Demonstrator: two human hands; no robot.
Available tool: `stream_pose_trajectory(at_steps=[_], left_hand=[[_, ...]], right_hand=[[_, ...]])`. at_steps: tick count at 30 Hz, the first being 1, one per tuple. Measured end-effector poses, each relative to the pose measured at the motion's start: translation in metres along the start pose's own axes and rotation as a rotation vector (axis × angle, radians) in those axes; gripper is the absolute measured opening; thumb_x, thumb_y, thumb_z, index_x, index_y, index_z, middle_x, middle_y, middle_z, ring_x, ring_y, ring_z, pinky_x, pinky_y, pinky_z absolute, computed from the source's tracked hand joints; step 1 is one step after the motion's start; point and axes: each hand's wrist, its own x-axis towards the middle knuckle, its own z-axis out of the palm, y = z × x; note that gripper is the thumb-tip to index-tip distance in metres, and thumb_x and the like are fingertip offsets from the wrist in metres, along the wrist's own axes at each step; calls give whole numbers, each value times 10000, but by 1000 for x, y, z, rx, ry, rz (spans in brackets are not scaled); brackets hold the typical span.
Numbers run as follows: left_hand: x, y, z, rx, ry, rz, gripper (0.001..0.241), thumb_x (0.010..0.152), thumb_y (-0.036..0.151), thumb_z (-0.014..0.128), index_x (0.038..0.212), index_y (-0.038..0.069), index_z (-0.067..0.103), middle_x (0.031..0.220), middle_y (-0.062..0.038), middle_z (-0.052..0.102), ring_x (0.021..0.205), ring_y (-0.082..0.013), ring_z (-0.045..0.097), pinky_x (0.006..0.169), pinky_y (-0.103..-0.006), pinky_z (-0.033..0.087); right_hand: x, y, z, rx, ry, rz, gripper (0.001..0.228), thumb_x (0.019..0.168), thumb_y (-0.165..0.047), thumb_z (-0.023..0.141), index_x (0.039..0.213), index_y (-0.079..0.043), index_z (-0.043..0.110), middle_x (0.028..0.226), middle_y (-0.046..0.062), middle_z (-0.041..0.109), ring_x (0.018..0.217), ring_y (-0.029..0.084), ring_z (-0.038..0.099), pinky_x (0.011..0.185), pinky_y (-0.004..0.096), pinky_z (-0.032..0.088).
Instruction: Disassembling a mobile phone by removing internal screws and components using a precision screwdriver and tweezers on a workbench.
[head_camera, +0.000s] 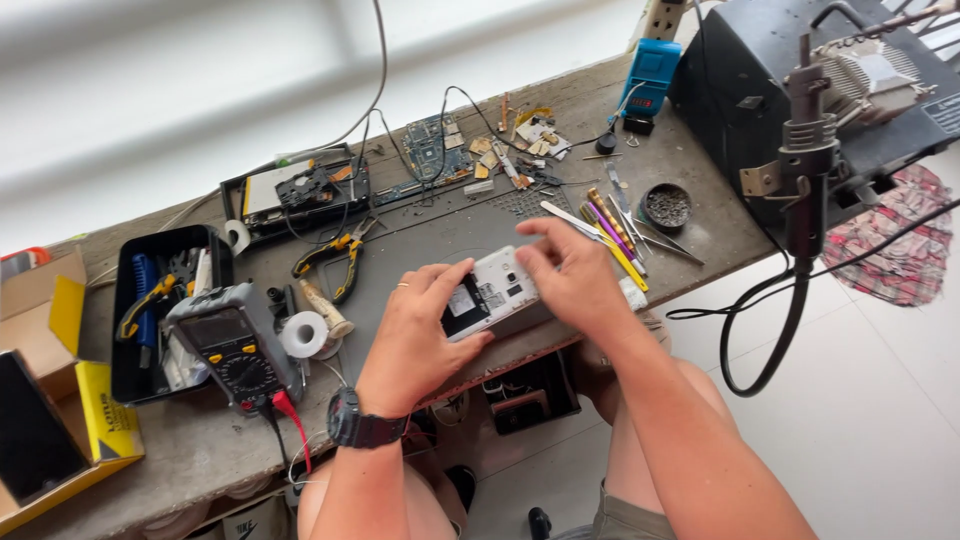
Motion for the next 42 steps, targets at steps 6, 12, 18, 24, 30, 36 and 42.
stream_pose_trajectory(at_steps=[6, 12, 18, 24, 30, 36, 42], left_hand=[[-2, -6, -7, 56, -42, -71, 902, 688, 249, 973, 1526, 137, 659, 1309, -131, 719, 1196, -363, 674, 1003, -480, 550], [-3, -10, -7, 101, -104, -91, 902, 705, 254, 978, 1535, 123, 648, 1334, -138, 712, 1223, -377, 658, 1026, -489, 543], [-6, -12, -10, 159, -130, -90, 887, 744, 299, 965, 1552, 139, 637, 1375, -112, 701, 1250, -363, 628, 1041, -512, 527], [-6, -6, -9, 161, -153, -111, 868, 770, 299, 949, 1555, 130, 619, 1406, -107, 666, 1262, -376, 589, 1084, -550, 481], [-10, -9, -8, 169, -171, -123, 876, 782, 342, 949, 1567, 155, 608, 1451, -71, 632, 1295, -352, 545, 1140, -565, 410], [-11, -8, -13, 163, -187, -130, 780, 804, 370, 933, 1497, 138, 660, 1470, -45, 619, 1300, -346, 520, 1184, -572, 360], [-9, -10, -13, 155, -197, -145, 790, 794, 382, 936, 1496, 150, 657, 1482, -27, 611, 1305, -333, 515, 1189, -573, 351]], right_hand=[[28, 27, -90, -217, 373, 0, 133, 1037, -113, 795, 1109, -212, 846, 836, -30, 755, 715, 58, 663, 712, 235, 563], [19, 14, -74, -163, 286, -44, 141, 991, -83, 815, 1063, -195, 859, 826, 12, 756, 759, 86, 670, 719, 275, 580], [19, 9, -48, -190, 177, -195, 109, 990, -51, 831, 1043, -142, 860, 832, 73, 733, 768, 150, 698, 656, 289, 592], [28, 30, -37, -394, 156, -331, 87, 1018, -92, 822, 1057, -165, 850, 912, 70, 738, 892, 245, 730, 763, 301, 626], [72, 32, -10, -658, 49, -405, 74, 981, -153, 827, 1049, -139, 802, 946, 82, 718, 978, 312, 720, 857, 457, 628], [90, 21, -12, -823, -111, -189, 238, 889, -334, 908, 989, -164, 774, 968, 72, 687, 1062, 320, 677, 929, 493, 587], [90, 41, -9, -797, -16, -227, 139, 935, -300, 888, 952, -208, 785, 922, 44, 675, 1015, 289, 677, 919, 462, 590]])
